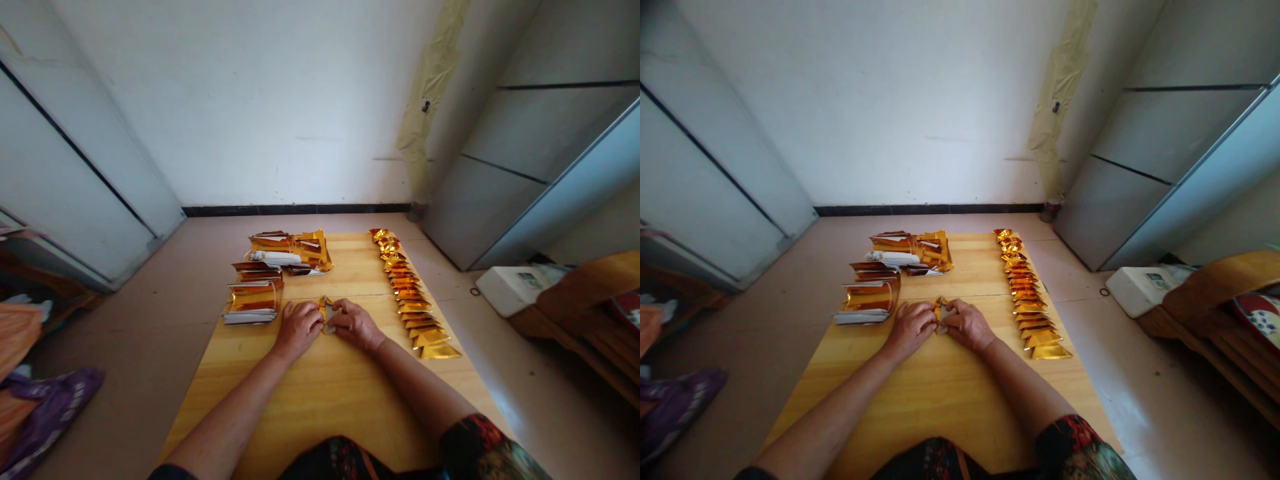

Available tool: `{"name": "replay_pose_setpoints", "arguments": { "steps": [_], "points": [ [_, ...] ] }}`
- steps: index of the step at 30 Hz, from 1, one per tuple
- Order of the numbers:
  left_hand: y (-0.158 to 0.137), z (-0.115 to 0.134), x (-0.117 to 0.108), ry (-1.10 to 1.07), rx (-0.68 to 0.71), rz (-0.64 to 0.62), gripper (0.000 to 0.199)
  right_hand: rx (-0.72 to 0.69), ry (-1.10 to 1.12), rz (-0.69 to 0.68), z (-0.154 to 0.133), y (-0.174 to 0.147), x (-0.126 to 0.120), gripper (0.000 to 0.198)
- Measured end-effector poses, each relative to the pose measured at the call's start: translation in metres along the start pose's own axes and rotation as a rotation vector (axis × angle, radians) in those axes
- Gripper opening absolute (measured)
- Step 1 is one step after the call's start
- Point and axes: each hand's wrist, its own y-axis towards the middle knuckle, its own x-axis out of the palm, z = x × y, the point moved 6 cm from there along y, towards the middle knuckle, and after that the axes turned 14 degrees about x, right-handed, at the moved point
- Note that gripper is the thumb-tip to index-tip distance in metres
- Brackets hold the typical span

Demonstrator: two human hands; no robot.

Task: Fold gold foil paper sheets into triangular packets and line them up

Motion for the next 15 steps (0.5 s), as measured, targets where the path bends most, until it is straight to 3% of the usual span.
{"name": "replay_pose_setpoints", "arguments": {
  "steps": [9, 15],
  "points": [
    [0.000, -0.001, 0.002, -0.015, -0.028, -0.016, 0.009, 0.012, -0.011, -0.066, -0.003, 0.003, -0.005, 0.014],
    [-0.002, -0.001, 0.002, -0.023, -0.011, -0.039, 0.009, 0.116, -0.115, -0.115, -0.008, 0.011, -0.002, 0.015]
  ]
}}
